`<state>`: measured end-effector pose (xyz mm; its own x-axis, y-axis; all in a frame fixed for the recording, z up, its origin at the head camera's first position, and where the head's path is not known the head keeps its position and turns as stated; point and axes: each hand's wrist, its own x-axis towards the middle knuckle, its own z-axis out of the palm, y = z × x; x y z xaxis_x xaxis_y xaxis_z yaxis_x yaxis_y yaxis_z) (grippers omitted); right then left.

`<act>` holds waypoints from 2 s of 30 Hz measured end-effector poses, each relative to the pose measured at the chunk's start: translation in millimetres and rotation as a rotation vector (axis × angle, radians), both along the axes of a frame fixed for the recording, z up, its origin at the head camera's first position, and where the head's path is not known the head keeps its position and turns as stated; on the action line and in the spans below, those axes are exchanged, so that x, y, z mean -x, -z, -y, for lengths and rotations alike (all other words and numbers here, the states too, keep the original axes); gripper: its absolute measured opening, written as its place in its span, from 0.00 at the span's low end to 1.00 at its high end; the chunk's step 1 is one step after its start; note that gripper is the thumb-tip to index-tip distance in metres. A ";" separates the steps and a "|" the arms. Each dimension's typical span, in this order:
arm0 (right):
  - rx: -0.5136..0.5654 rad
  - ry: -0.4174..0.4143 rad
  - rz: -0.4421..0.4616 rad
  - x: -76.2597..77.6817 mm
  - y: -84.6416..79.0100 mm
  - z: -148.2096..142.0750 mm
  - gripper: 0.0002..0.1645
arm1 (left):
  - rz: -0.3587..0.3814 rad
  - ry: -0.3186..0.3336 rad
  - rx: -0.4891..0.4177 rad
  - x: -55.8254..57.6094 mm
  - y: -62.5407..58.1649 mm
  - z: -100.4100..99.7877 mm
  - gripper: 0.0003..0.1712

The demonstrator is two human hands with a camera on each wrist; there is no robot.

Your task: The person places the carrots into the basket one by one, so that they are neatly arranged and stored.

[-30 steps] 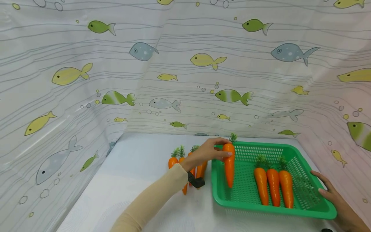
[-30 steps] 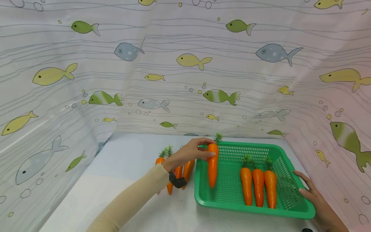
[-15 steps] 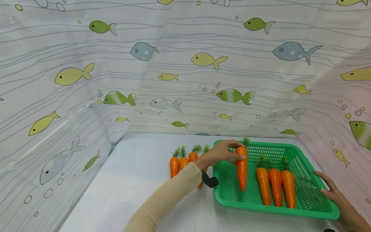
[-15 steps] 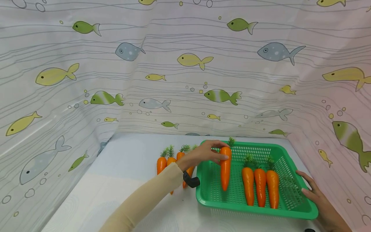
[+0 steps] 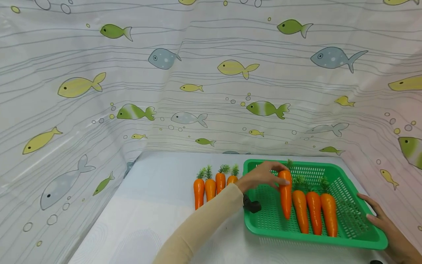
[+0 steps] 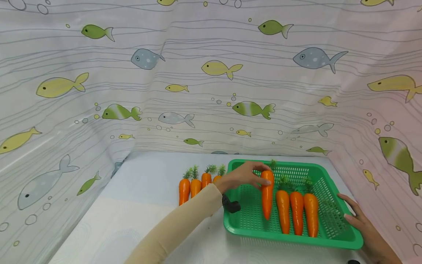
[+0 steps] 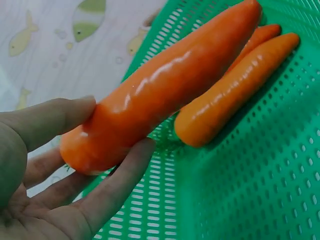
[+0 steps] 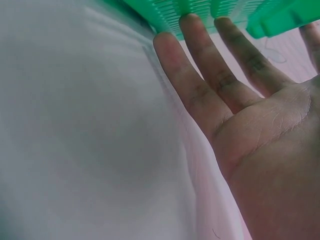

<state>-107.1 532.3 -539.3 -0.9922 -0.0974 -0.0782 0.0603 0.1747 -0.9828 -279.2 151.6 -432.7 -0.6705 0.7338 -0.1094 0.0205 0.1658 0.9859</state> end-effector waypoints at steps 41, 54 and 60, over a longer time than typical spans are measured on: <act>-0.040 0.013 0.000 1.4 0.0 -0.8 0.34 | -0.192 0.028 0.501 -19.3 15.8 -42.9 0.19; -0.095 0.025 -0.023 2.7 1.7 -2.0 0.34 | -0.385 0.088 0.538 -14.5 14.2 -32.9 0.19; -0.113 0.029 -0.014 3.0 0.0 -0.9 0.33 | -0.280 0.082 0.381 -8.4 8.5 -16.6 0.18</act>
